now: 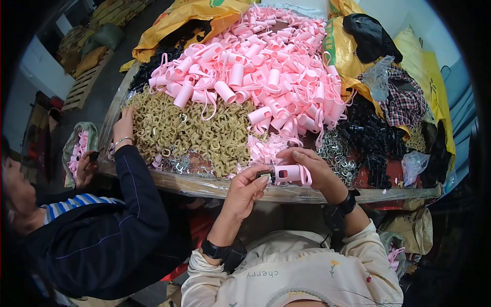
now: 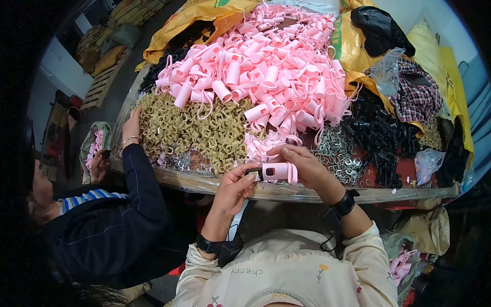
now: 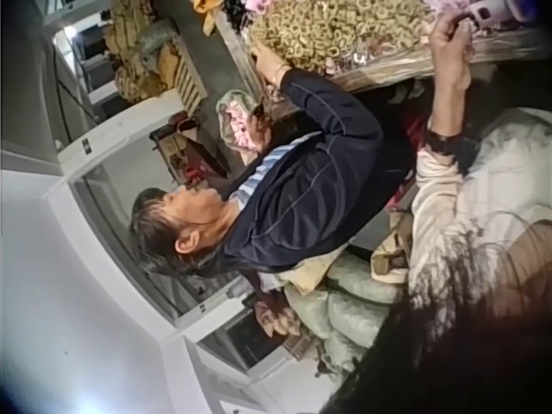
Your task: The person picks up a black component and a metal ring, fits the ring onto the component, and then inserts the assembly into a pink plastic sleeve. After completing the assembly, the person sets it aside and reaches for another black component.
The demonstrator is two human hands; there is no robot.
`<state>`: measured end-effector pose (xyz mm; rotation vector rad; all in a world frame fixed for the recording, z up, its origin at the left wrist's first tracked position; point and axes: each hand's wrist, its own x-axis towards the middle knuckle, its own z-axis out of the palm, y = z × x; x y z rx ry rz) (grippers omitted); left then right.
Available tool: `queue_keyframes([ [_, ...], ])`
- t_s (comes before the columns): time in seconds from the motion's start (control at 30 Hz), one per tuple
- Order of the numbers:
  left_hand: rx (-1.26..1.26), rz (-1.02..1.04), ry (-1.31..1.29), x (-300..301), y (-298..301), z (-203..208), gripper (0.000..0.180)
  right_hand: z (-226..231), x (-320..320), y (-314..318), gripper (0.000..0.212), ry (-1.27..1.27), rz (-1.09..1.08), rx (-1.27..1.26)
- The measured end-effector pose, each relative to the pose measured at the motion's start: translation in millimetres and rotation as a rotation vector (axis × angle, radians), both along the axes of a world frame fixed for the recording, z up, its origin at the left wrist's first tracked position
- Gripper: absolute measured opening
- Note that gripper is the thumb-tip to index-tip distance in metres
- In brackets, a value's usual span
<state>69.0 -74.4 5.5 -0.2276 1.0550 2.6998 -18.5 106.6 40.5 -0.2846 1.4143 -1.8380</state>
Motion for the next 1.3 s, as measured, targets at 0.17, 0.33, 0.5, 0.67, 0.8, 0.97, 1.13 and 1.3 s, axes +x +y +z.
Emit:
queue_keyframes([
  [0.17,-0.301,0.065,0.034,4,8,0,0.025,-19,6,4,0.032,-0.260,0.024,-0.085],
  [0.33,-0.303,0.080,-0.032,1,5,-8,0.025,-20,18,-5,0.031,0.030,-0.084,0.048],
  [0.5,-0.219,-0.007,-0.102,-3,1,-17,0.025,-18,12,1,0.031,0.351,-0.002,0.178],
  [0.67,-0.141,-0.063,-0.123,-5,-1,-19,0.025,-11,8,6,0.031,0.324,0.007,0.190],
  [0.8,-0.176,-0.071,-0.120,-2,4,-20,0.024,-8,11,9,0.030,0.462,0.025,0.266],
  [0.97,-0.237,-0.081,-0.117,0,14,-21,0.025,-16,24,10,0.027,0.489,0.021,0.360],
  [1.13,-0.295,-0.095,-0.135,5,24,-17,0.026,-28,46,11,0.025,0.265,-0.143,0.263],
  [1.3,-0.238,-0.160,-0.154,8,33,-17,0.024,-31,63,16,0.036,0.419,-0.228,0.255],
])
